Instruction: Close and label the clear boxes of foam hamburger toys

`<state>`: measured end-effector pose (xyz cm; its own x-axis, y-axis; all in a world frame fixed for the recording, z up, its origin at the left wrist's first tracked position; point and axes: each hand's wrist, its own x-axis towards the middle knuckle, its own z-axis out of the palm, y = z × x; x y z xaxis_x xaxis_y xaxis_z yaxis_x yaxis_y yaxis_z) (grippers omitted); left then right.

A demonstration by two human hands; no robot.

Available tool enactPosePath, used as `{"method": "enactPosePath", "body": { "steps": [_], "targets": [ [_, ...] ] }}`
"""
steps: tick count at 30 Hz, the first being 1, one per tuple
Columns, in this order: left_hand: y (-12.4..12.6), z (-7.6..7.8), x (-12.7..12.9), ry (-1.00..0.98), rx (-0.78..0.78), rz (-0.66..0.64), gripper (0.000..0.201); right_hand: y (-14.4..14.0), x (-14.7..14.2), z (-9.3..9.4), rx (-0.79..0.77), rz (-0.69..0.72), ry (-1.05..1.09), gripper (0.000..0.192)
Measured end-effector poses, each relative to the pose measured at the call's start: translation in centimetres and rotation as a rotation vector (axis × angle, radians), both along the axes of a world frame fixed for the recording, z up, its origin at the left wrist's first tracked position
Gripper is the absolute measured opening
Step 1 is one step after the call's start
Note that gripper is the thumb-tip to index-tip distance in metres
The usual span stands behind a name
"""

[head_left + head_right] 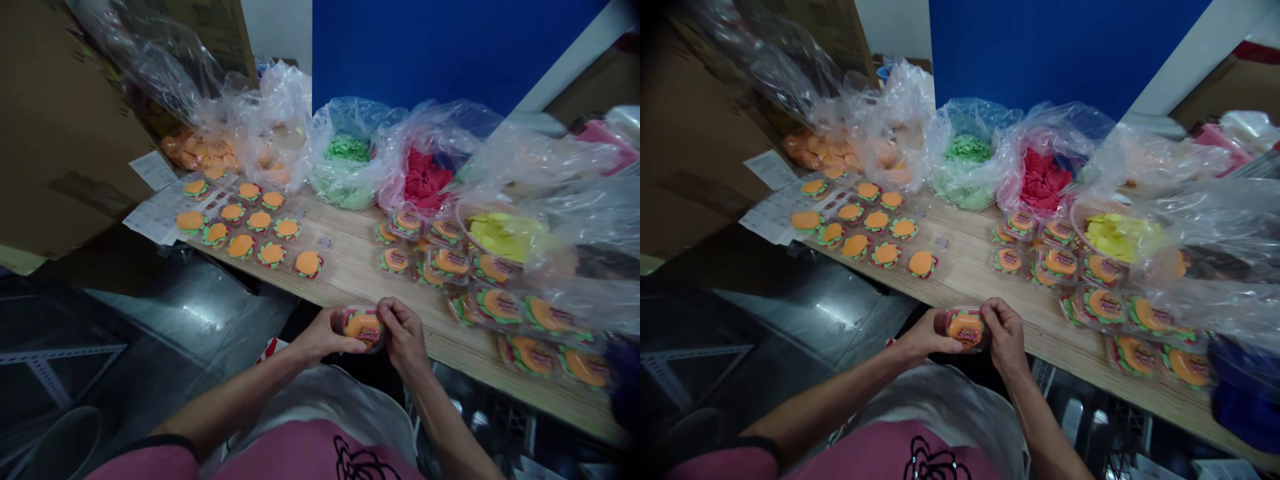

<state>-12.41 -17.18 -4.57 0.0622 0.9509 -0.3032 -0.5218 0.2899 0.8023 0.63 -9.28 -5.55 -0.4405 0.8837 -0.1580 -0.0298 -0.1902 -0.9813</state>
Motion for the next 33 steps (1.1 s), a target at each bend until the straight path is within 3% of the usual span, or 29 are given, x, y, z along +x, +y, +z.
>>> {"method": "enactPosePath", "body": {
  "steps": [2,4,7,11,14,20,24,26,29,33],
  "targets": [
    [-0.2,0.0,0.6,-0.043,0.048,0.071,0.054,-0.1,0.4,-0.3,-0.076,-0.043,0.054,0.024],
    [-0.3,0.0,0.9,-0.009,0.049,0.078,0.050,0.2,0.8,-0.2,-0.064,0.022,0.034,0.023],
    [-0.2,0.2,0.8,0.083,0.037,-0.038,0.036,1.4,1.4,0.9,0.105,0.236,-0.094,0.017],
    [0.1,0.6,0.3,0.166,0.065,-0.224,0.022,2.5,0.9,3.3,0.364,0.629,-0.280,0.014],
    [0.1,0.6,0.3,0.202,0.058,-0.242,0.022,2.1,-0.2,4.3,0.461,0.765,-0.384,0.015],
    [-0.3,-0.3,0.3,0.193,-0.015,-0.253,0.023,1.8,-0.6,3.3,0.467,0.720,-0.411,0.018],
    [0.2,-1.1,-0.5,-0.030,-0.148,-0.252,0.035,3.1,1.4,3.3,0.484,0.592,-0.306,0.025],
    [0.7,-1.4,-0.9,-0.190,-0.219,-0.216,0.041,3.0,2.7,3.8,0.575,0.546,-0.274,0.034],
    [1.4,-1.6,-1.0,-0.391,-0.379,-0.133,0.041,1.9,3.7,4.4,0.770,0.619,-0.357,0.056],
    [1.6,-1.4,-0.2,-0.474,-0.615,-0.027,0.035,0.5,3.3,4.3,1.005,0.687,-0.410,0.055]
  ]
}}
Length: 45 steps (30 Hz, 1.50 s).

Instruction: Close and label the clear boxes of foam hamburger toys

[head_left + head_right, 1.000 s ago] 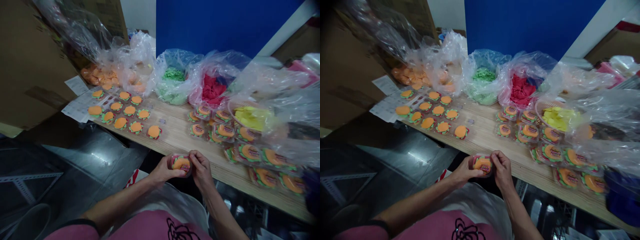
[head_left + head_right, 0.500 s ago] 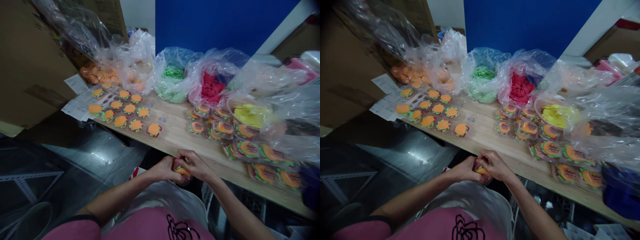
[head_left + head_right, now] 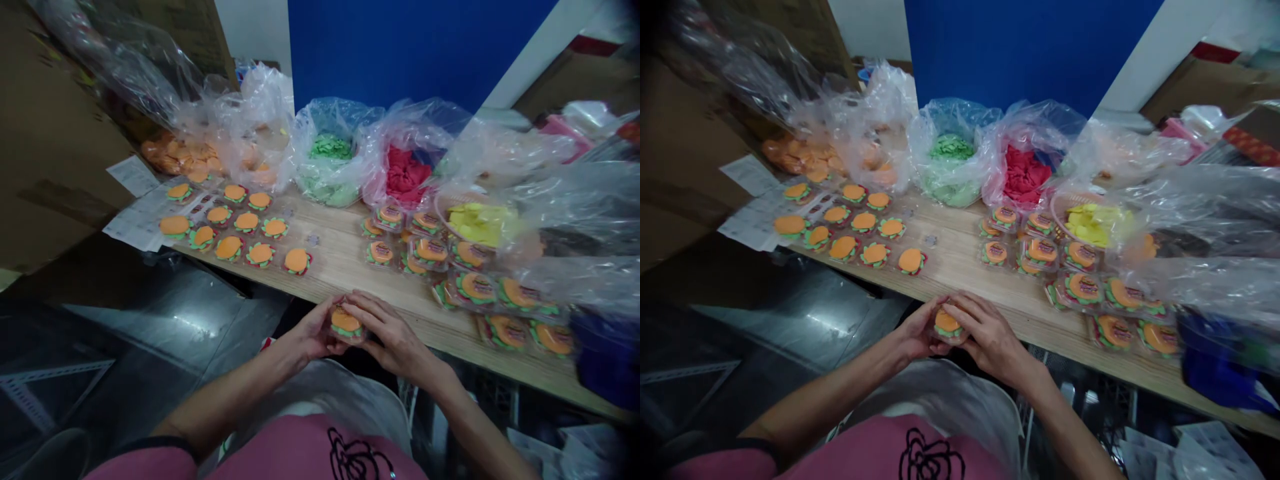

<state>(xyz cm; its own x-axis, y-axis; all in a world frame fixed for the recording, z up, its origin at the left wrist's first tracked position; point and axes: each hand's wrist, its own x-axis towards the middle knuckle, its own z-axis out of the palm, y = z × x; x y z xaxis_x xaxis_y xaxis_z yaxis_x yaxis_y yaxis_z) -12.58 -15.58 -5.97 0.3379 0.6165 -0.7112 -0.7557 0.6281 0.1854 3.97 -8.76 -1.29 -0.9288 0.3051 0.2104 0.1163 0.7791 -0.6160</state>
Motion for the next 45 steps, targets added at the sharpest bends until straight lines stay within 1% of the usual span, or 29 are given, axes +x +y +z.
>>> {"method": "enactPosePath", "body": {
  "steps": [2,3,5,6,7,9,10,11,12,13,15,16,19,22,26,29,32,36,39,43,45],
  "targets": [
    [-0.3,0.1,0.2,0.017,-0.059,-0.013,0.040,-0.2,-0.3,-0.2,0.014,-0.001,0.036,0.050],
    [-0.6,0.2,0.2,0.028,-0.046,-0.050,0.045,-0.3,-0.4,-0.3,-0.010,-0.023,0.041,0.048],
    [-1.3,0.4,0.1,0.108,0.044,-0.131,0.058,-0.5,-0.4,-0.3,-0.115,-0.102,0.013,0.045],
    [-1.8,0.5,-0.1,0.199,0.120,-0.141,0.061,-0.8,-0.3,-0.3,-0.195,-0.140,-0.019,0.042],
    [-2.3,0.6,-0.2,0.321,0.214,-0.135,0.060,-1.1,-0.2,-0.4,-0.287,-0.168,-0.065,0.039],
    [-3.3,0.7,-0.4,0.556,0.417,-0.124,0.049,-2.1,0.0,-0.9,-0.485,-0.199,-0.167,0.031],
    [-3.9,0.7,-0.4,0.624,0.515,-0.157,0.043,-2.7,0.2,-1.4,-0.581,-0.209,-0.207,0.028],
    [-4.4,0.6,-0.3,0.650,0.595,-0.215,0.040,-3.4,0.5,-1.9,-0.673,-0.216,-0.233,0.027],
    [-4.8,0.4,-0.2,0.646,0.641,-0.278,0.037,-4.0,0.7,-2.5,-0.760,-0.219,-0.244,0.029],
    [-5.3,0.1,-0.1,0.630,0.654,-0.324,0.034,-4.7,1.1,-3.0,-0.842,-0.212,-0.244,0.032],
    [-6.2,-0.4,0.3,0.616,0.631,-0.358,0.030,-5.7,1.8,-3.8,-0.957,-0.174,-0.229,0.034],
    [-6.6,-0.7,0.4,0.617,0.618,-0.364,0.029,-6.1,2.1,-4.0,-0.978,-0.156,-0.219,0.033],
    [-7.1,-0.7,0.6,0.638,0.626,-0.412,0.028,-6.6,2.8,-3.7,-0.914,-0.161,-0.199,0.030],
    [-6.7,0.2,0.4,0.708,0.676,-0.492,0.024,-6.3,2.7,-2.9,-0.810,-0.162,-0.238,0.026],
    [-6.3,1.4,0.0,0.804,0.818,-0.604,0.022,-6.0,2.3,-2.2,-0.634,-0.126,-0.290,0.020],
    [-6.5,1.7,0.0,0.850,0.869,-0.659,0.020,-6.4,2.2,-2.3,-0.528,-0.121,-0.354,0.015],
    [-6.9,1.8,0.3,0.905,0.881,-0.686,0.018,-7.1,2.2,-2.7,-0.481,-0.142,-0.412,0.013],
    [-7.2,1.9,0.7,0.996,0.887,-0.687,0.018,-7.6,2.0,-2.7,-0.427,-0.176,-0.461,0.014],
    [-7.2,1.8,0.6,0.975,0.811,-0.642,0.018,-7.5,1.8,-2.4,-0.454,-0.211,-0.472,0.015],
    [-7.6,1.2,-0.3,0.935,0.685,-0.539,0.019,-7.1,2.0,-2.7,-0.502,-0.316,-0.377,0.015],
    [-7.9,1.0,-0.8,0.978,0.669,-0.536,0.018,-7.1,2.3,-3.0,-0.532,-0.360,-0.321,0.014]
  ]
}}
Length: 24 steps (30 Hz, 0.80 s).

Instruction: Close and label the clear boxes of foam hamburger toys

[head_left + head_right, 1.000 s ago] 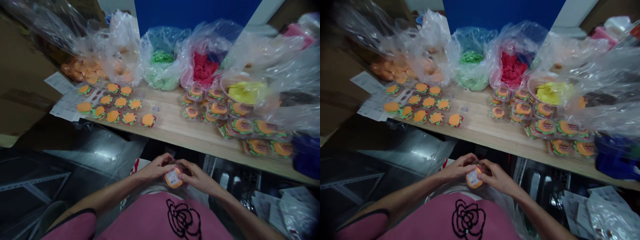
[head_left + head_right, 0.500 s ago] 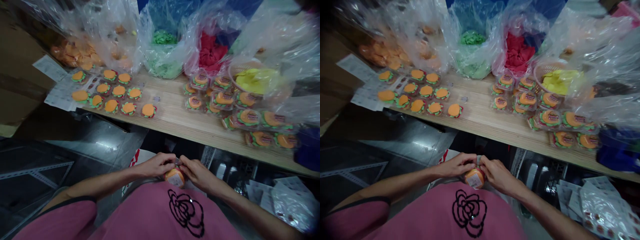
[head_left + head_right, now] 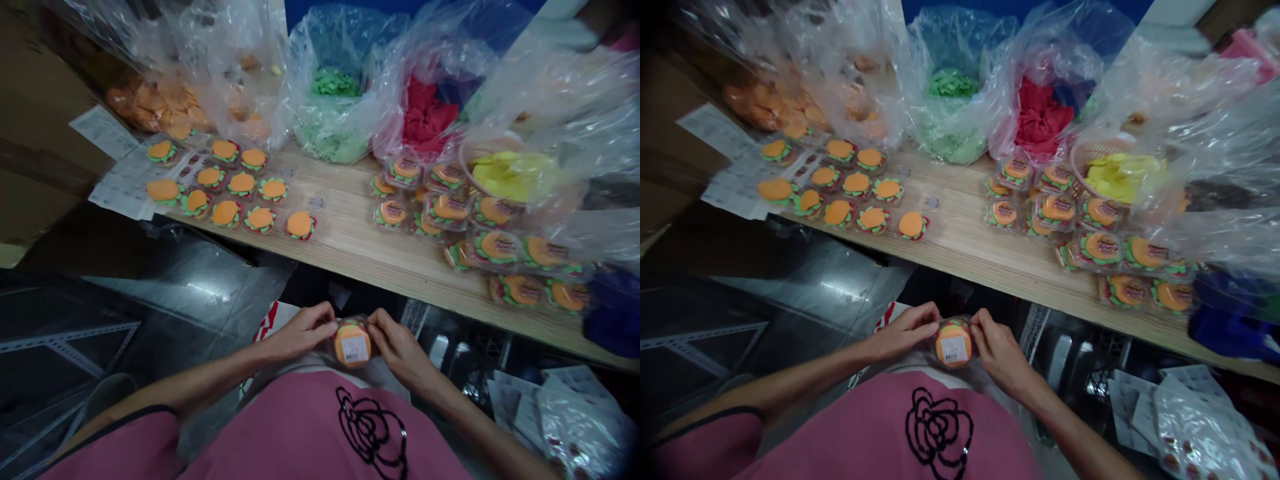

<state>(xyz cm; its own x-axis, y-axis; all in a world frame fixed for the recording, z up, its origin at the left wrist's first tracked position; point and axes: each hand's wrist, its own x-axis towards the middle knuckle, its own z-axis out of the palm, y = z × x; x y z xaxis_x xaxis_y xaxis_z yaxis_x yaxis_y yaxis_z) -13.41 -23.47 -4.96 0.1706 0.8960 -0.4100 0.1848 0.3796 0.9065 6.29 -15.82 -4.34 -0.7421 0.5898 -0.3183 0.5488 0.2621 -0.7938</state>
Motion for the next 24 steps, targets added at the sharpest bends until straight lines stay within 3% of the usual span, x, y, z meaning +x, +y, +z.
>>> {"method": "enactPosePath", "body": {
  "steps": [5,10,18,24],
  "targets": [
    [-0.5,-0.2,-0.8,0.138,0.077,-0.059,0.022,-0.3,0.2,-0.6,-0.074,-0.058,0.050,0.015],
    [-0.8,-0.4,-0.8,0.117,0.069,-0.099,0.021,-0.7,0.3,-0.5,-0.112,-0.067,0.064,0.015],
    [-0.8,-0.8,0.1,0.132,0.055,0.041,0.022,-1.4,0.5,-1.1,-0.103,-0.128,0.056,0.014],
    [-0.9,-1.1,-0.1,-0.054,-0.023,0.087,0.013,-1.6,0.7,-2.1,-0.244,-0.290,0.141,0.019]
  ]
}}
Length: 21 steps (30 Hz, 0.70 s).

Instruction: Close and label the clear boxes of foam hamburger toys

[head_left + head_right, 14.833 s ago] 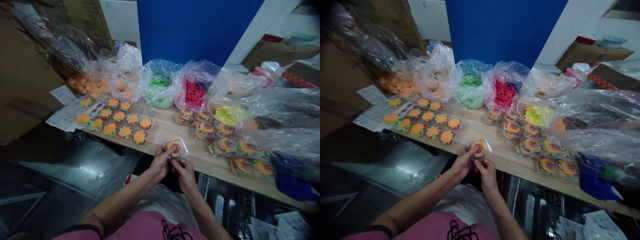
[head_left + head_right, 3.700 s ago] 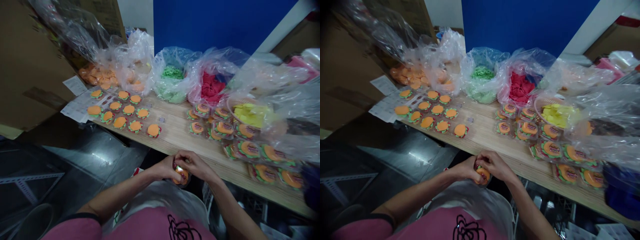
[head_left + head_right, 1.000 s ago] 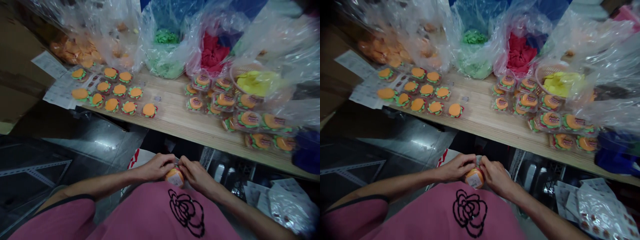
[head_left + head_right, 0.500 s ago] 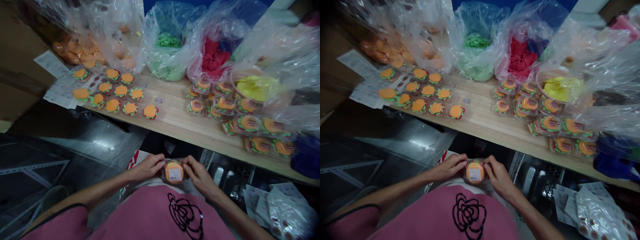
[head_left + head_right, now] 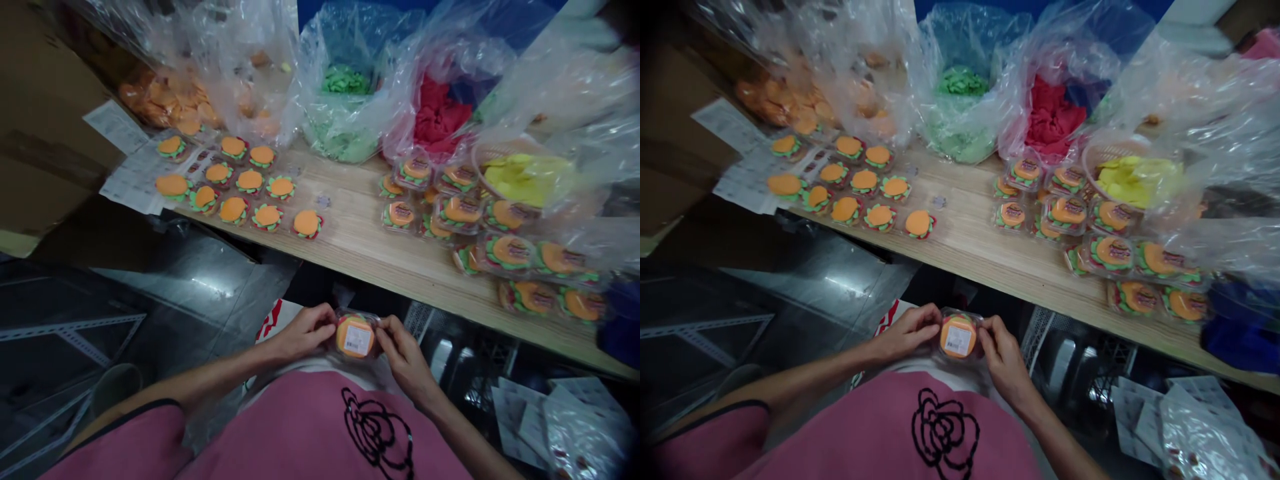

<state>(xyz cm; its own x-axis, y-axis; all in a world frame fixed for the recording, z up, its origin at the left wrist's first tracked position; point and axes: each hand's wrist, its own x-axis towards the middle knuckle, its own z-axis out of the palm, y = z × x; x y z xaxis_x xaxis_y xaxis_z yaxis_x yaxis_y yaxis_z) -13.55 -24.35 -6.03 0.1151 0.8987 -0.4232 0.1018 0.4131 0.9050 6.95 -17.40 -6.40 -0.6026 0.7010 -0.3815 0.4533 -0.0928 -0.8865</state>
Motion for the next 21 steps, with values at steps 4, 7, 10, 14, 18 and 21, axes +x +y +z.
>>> {"method": "enactPosePath", "body": {
  "steps": [4,7,10,14,18,21],
  "targets": [
    [-0.4,-0.7,0.2,-0.149,-0.102,0.041,0.011,0.0,0.0,-0.1,-0.165,0.007,0.146,0.019],
    [-0.5,-1.3,0.5,-0.239,-0.160,0.072,0.012,0.0,0.0,-0.1,-0.265,0.036,0.203,0.022],
    [-0.6,-1.5,0.9,-0.212,-0.153,0.082,0.009,0.0,-0.1,-0.4,-0.229,0.022,0.169,0.021],
    [-0.7,-1.0,1.1,-0.138,-0.167,0.095,0.005,-0.5,-0.1,-1.3,-0.177,-0.022,0.093,0.021],
    [-0.4,-0.5,0.4,-0.175,-0.201,-0.027,0.009,-1.1,0.4,-2.0,-0.236,0.021,0.085,0.021],
    [0.1,-0.3,-0.3,-0.144,-0.209,-0.159,0.012,-0.9,1.0,-2.0,-0.253,0.102,0.061,0.024]
  ]
}}
